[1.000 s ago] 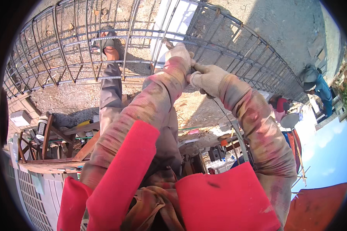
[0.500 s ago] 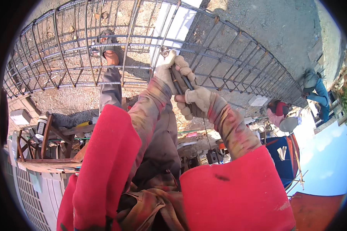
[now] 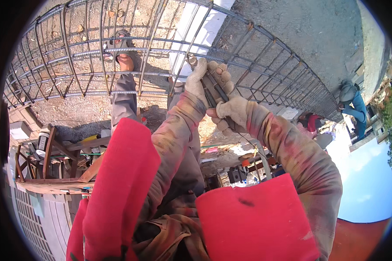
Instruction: The person assembles a metal rebar cage for construction by using pliers to twist and secure thin wires around the intersections of the rebar rods.
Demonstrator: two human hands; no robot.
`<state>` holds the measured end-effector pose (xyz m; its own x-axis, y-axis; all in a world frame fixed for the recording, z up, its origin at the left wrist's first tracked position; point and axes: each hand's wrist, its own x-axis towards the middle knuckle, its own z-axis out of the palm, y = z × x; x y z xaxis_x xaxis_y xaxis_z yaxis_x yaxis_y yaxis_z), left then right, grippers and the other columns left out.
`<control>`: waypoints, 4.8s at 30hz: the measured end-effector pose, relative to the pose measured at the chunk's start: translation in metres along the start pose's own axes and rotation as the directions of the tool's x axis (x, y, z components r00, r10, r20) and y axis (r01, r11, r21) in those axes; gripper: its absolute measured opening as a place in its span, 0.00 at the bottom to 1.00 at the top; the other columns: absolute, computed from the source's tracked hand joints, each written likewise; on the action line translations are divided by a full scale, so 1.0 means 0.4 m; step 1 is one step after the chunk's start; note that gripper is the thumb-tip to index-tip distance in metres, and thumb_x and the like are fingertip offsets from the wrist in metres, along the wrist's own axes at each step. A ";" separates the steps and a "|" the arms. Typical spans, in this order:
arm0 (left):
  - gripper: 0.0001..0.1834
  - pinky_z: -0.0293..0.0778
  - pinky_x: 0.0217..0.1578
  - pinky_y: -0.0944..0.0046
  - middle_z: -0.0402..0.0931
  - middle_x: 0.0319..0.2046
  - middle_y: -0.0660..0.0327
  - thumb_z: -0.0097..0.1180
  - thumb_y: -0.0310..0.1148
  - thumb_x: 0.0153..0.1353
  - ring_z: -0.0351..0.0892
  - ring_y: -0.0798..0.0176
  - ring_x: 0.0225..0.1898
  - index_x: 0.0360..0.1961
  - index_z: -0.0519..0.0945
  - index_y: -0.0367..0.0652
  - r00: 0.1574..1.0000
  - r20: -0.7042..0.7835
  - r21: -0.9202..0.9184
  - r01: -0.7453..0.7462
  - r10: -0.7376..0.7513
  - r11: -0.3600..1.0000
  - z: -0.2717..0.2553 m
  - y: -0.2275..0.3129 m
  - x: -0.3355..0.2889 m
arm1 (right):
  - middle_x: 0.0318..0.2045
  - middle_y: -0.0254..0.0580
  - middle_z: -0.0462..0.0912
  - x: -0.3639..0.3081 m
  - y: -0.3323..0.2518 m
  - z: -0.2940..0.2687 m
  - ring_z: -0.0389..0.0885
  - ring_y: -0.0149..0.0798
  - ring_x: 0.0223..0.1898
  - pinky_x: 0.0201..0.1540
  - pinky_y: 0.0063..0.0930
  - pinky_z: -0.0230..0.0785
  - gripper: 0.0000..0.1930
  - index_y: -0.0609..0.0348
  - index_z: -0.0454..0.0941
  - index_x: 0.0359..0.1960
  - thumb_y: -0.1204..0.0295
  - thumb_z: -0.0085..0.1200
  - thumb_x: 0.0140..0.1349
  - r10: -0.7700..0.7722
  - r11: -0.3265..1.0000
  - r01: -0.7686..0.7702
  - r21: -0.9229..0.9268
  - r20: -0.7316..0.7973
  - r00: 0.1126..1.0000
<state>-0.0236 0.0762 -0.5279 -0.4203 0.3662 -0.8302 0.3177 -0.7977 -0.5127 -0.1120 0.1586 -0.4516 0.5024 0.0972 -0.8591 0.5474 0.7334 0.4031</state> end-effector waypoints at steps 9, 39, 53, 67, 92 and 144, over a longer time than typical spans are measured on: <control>0.21 0.67 0.17 0.59 0.66 0.16 0.60 0.48 0.51 0.61 0.67 0.60 0.14 0.25 0.70 0.42 0.779 -0.562 0.456 0.012 0.277 0.890 0.065 0.008 0.091 | 0.20 0.40 0.77 0.023 -0.021 0.032 0.76 0.35 0.17 0.19 0.28 0.68 0.13 0.61 0.74 0.39 0.70 0.54 0.52 -0.809 0.161 -0.104 -0.982 -0.191 0.556; 0.15 0.76 0.20 0.65 0.73 0.24 0.59 0.55 0.35 0.57 0.78 0.62 0.20 0.40 0.66 0.41 0.864 -0.069 0.786 -0.261 0.498 0.561 0.012 0.014 -0.119 | 0.33 0.42 0.79 0.082 0.192 0.128 0.79 0.35 0.34 0.35 0.29 0.73 0.19 0.63 0.72 0.44 0.66 0.58 0.53 -0.671 0.737 0.675 -0.018 -0.138 0.729; 0.17 0.70 0.30 0.67 0.76 0.25 0.60 0.46 0.43 0.65 0.74 0.67 0.26 0.43 0.76 0.39 0.922 0.137 0.987 -0.095 0.363 -0.132 -0.170 0.150 -0.239 | 0.45 0.57 0.75 0.150 0.227 0.131 0.79 0.52 0.43 0.42 0.47 0.76 0.18 0.64 0.65 0.54 0.80 0.42 0.60 -0.509 0.766 0.295 0.570 0.259 0.821; 0.11 0.48 0.11 0.77 0.71 0.21 0.66 0.49 0.32 0.62 0.57 0.78 0.12 0.44 0.76 0.41 0.874 0.170 0.857 -0.359 0.455 0.369 -0.217 0.343 -0.355 | 0.34 0.36 0.76 0.216 0.182 0.071 0.75 0.30 0.35 0.40 0.26 0.71 0.22 0.61 0.65 0.55 0.82 0.37 0.55 -0.551 0.829 0.558 0.042 0.231 0.802; 0.06 0.59 0.14 0.71 0.70 0.17 0.63 0.54 0.33 0.60 0.66 0.70 0.15 0.32 0.76 0.41 0.898 0.121 0.908 -0.272 0.422 0.318 -0.108 0.537 0.001 | 0.40 0.43 0.79 0.199 -0.383 0.229 0.76 0.49 0.44 0.48 0.38 0.68 0.14 0.51 0.77 0.42 0.65 0.54 0.52 -0.820 -0.540 -0.231 -0.809 0.568 -0.071; 0.13 0.68 0.31 0.65 0.74 0.21 0.58 0.54 0.39 0.60 0.67 0.67 0.24 0.31 0.76 0.37 0.613 0.678 0.701 -0.375 0.405 -0.607 -0.146 0.494 -0.023 | 0.24 0.40 0.80 0.360 -0.446 0.112 0.76 0.31 0.27 0.30 0.26 0.68 0.13 0.61 0.79 0.34 0.67 0.53 0.50 -0.657 0.315 0.274 -0.909 -0.001 0.754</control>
<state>0.0926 -0.0567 -0.6345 -0.7055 -0.4236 -0.5682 -0.6311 0.0109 0.7756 -0.1073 0.0117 -0.6333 0.0191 -0.4077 -0.9129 -0.2982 0.8692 -0.3944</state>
